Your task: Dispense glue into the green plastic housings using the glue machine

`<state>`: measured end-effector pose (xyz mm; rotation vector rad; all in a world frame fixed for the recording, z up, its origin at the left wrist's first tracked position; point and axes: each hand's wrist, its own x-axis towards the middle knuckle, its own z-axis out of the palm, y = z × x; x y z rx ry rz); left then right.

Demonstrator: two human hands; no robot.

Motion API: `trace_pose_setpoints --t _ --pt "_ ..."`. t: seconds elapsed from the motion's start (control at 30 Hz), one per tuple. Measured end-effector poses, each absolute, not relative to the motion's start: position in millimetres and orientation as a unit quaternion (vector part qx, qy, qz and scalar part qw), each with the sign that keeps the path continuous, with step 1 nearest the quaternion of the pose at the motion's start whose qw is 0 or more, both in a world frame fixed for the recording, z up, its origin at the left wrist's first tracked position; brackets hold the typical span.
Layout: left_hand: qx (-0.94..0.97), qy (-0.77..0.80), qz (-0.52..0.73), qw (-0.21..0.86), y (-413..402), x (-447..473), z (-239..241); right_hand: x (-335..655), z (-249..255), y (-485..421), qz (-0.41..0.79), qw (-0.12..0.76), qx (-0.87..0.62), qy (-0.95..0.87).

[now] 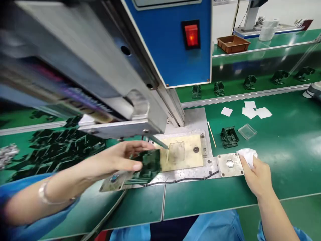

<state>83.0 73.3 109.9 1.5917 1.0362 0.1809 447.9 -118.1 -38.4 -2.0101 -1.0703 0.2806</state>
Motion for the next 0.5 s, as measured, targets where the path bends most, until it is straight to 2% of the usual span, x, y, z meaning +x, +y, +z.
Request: trace_pose_setpoints --t 0.1,0.23,0.37,0.5 --pt "0.624 0.428 0.048 0.652 62.9 104.9 89.5 447.6 -33.9 -116.0 0.103 0.408 -0.807 -0.414" --pt "0.645 0.391 0.090 0.650 66.8 130.0 76.5 444.9 -29.2 -114.9 0.100 0.415 -0.797 -0.427" --pt "0.736 0.363 0.162 0.548 71.1 135.5 66.9 441.2 -25.8 -112.6 0.102 0.421 -0.797 -0.421" --pt "0.818 0.347 0.165 0.428 68.6 128.1 57.0 440.4 -27.2 -112.6 0.107 0.422 -0.808 -0.397"
